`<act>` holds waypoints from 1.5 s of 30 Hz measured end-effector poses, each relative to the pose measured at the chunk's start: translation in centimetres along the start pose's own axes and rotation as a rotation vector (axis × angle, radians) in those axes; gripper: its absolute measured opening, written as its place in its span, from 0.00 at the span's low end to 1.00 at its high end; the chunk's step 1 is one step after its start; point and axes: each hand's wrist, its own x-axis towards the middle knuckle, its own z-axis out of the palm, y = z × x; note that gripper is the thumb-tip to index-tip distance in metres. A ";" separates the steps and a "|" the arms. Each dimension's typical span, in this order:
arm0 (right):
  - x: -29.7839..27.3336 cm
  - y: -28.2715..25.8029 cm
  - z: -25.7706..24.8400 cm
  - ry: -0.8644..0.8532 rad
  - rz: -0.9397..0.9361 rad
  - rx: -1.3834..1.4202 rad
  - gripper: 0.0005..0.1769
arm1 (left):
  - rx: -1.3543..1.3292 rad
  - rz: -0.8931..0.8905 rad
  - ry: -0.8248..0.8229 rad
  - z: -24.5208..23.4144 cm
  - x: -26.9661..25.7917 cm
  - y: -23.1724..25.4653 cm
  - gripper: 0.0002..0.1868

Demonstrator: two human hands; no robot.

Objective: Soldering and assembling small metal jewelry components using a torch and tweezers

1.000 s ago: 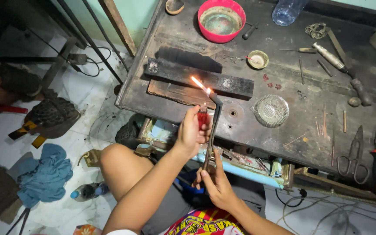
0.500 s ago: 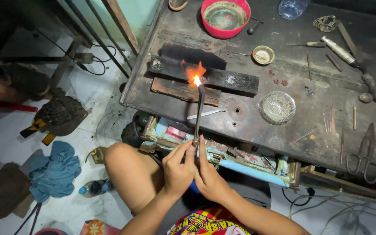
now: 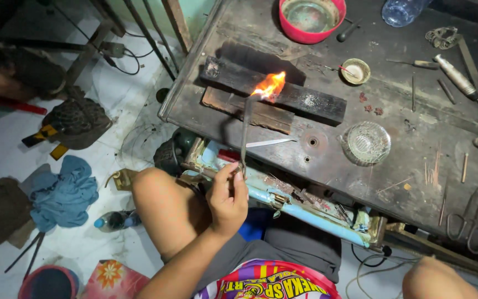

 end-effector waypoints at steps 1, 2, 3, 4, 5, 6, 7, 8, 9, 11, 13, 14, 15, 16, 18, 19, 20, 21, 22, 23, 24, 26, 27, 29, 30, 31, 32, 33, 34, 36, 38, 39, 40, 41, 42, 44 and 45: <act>0.1 0.0 0.1 0.001 -0.001 -0.001 0.30 | -0.001 0.001 0.000 -0.2 0.2 -0.1 0.11; 0.2 0.0 0.2 0.046 0.003 0.007 0.28 | 0.005 -0.004 0.004 -0.4 0.4 -0.2 0.11; 0.2 0.0 0.3 0.079 0.005 0.019 0.25 | 0.017 -0.015 0.015 -0.7 0.2 -0.2 0.12; 0.3 0.1 0.4 0.069 0.002 0.021 0.25 | 0.023 -0.021 0.023 -0.7 0.3 0.0 0.12; 0.2 0.1 0.6 0.104 0.010 0.035 0.22 | -0.017 -0.046 0.000 -0.7 0.3 0.2 0.11; 0.1 0.2 0.7 0.138 0.019 0.048 0.19 | -0.058 -0.072 -0.022 -0.6 0.3 0.5 0.11; 0.1 0.2 0.9 0.133 0.024 0.058 0.19 | -0.046 -0.075 -0.024 -0.5 0.2 0.5 0.11; 0.0 0.3 1.1 0.170 0.036 0.076 0.16 | -0.055 -0.068 -0.016 -0.4 0.1 0.5 0.11; -0.3 0.2 1.3 0.215 0.055 0.087 0.14 | -0.071 -0.060 -0.019 -0.3 0.0 0.5 0.11; -0.4 0.2 1.6 0.264 0.075 0.099 0.11 | -0.097 -0.081 -0.020 -0.3 -0.4 0.5 0.11; -0.2 0.1 1.8 0.316 0.087 0.100 0.08 | -0.137 -0.100 -0.016 -0.4 -0.4 0.8 0.10; -0.2 0.1 1.8 0.366 0.098 0.100 0.06 | -0.140 -0.160 -0.054 -0.6 -0.5 1.1 0.11; -0.1 0.2 1.8 0.413 0.103 0.102 0.04 | -0.143 -0.218 -0.087 -0.7 -0.5 1.3 0.12; 0.5 2.2 4.2 0.417 0.102 0.097 0.04 | -0.149 -0.217 -0.089 -0.5 -0.7 1.0 0.12; 1.1 6.1 8.9 -0.398 0.362 0.402 0.32 | -0.180 -0.252 -0.096 -0.6 -1.6 0.5 0.13; 1.5 6.3 10.2 -0.389 0.368 0.405 0.32 | -0.182 -0.251 -0.106 -0.6 -1.3 0.8 0.13; 1.8 6.5 11.5 -0.462 0.432 0.355 0.35 | -0.156 -0.225 -0.129 -0.7 -1.0 1.1 0.13; 2.4 6.7 12.8 -0.536 0.490 0.303 0.39 | -0.132 -0.196 -0.147 -0.6 -0.6 1.4 0.12; 2.4 6.6 13.3 -0.528 0.491 0.304 0.39 | -0.135 -0.192 -0.152 -0.7 -0.6 1.2 0.12; 2.4 6.5 13.8 -0.467 0.549 0.393 0.37 | -0.148 -0.230 -0.143 -0.7 -0.7 0.8 0.12; 2.4 6.4 14.3 -0.405 0.605 0.483 0.35 | -0.162 -0.269 -0.133 -0.8 -0.7 0.5 0.11; 0.9 7.1 15.5 -0.283 0.618 0.566 0.31 | -0.156 -0.274 -0.149 -1.0 -0.4 0.5 0.12; 0.2 7.4 16.1 -0.161 0.626 0.645 0.27 | -0.150 -0.278 -0.162 -1.1 -0.2 0.5 0.12; 0.1 7.0 16.2 -0.109 0.624 0.651 0.27 | -0.158 -0.284 -0.167 -0.9 -0.2 0.3 0.10; 0.0 6.8 16.2 -0.060 0.619 0.657 0.26 | -0.164 -0.290 -0.169 -0.8 -0.2 0.1 0.09; 0.9 6.4 15.8 -0.059 0.623 0.653 0.26 | -0.167 -0.294 -0.170 -0.7 -0.2 0.1 0.09; 1.8 6.0 15.4 -0.185 0.622 0.576 0.33 | -0.191 -0.288 -0.174 -0.5 -0.2 0.1 0.08; 2.7 5.6 15.0 -0.309 0.617 0.497 0.42 | -0.216 -0.281 -0.178 -0.4 -0.1 0.0 0.08; 2.9 5.7 15.0 -0.308 0.620 0.494 0.42 | -0.219 -0.283 -0.179 -0.2 -0.2 -0.1 0.08; 3.3 5.7 15.1 -0.323 0.578 0.339 0.31 | -0.232 -0.322 -0.158 -0.3 -0.4 -0.3 0.08; 1.6 6.5 16.6 -0.176 0.595 0.458 0.25 | -0.230 -0.308 -0.160 -0.4 -0.2 -0.5 0.08; 0.5 6.8 17.2 -0.038 0.622 0.573 0.20 | -0.225 -0.313 -0.163 -0.6 -0.4 -0.3 0.08; 0.1 6.9 17.2 -0.039 0.625 0.571 0.20 | -0.225 -0.317 -0.163 -0.5 -0.1 -0.3 0.08; -0.4 7.1 17.2 0.053 0.615 0.536 0.13 | -0.219 -0.301 -0.161 -0.5 0.0 -0.2 0.08; -0.8 7.3 17.2 0.146 0.603 0.501 0.08 | -0.213 -0.285 -0.158 -0.5 0.2 -0.2 0.08; -1.5 7.3 16.0 0.124 0.575 0.516 0.06 | -0.215 -0.285 -0.159 -0.7 0.0 -0.4 0.08; -1.7 7.4 15.4 0.106 0.542 0.530 0.05 | -0.219 -0.280 -0.157 -0.6 0.0 -0.6 0.09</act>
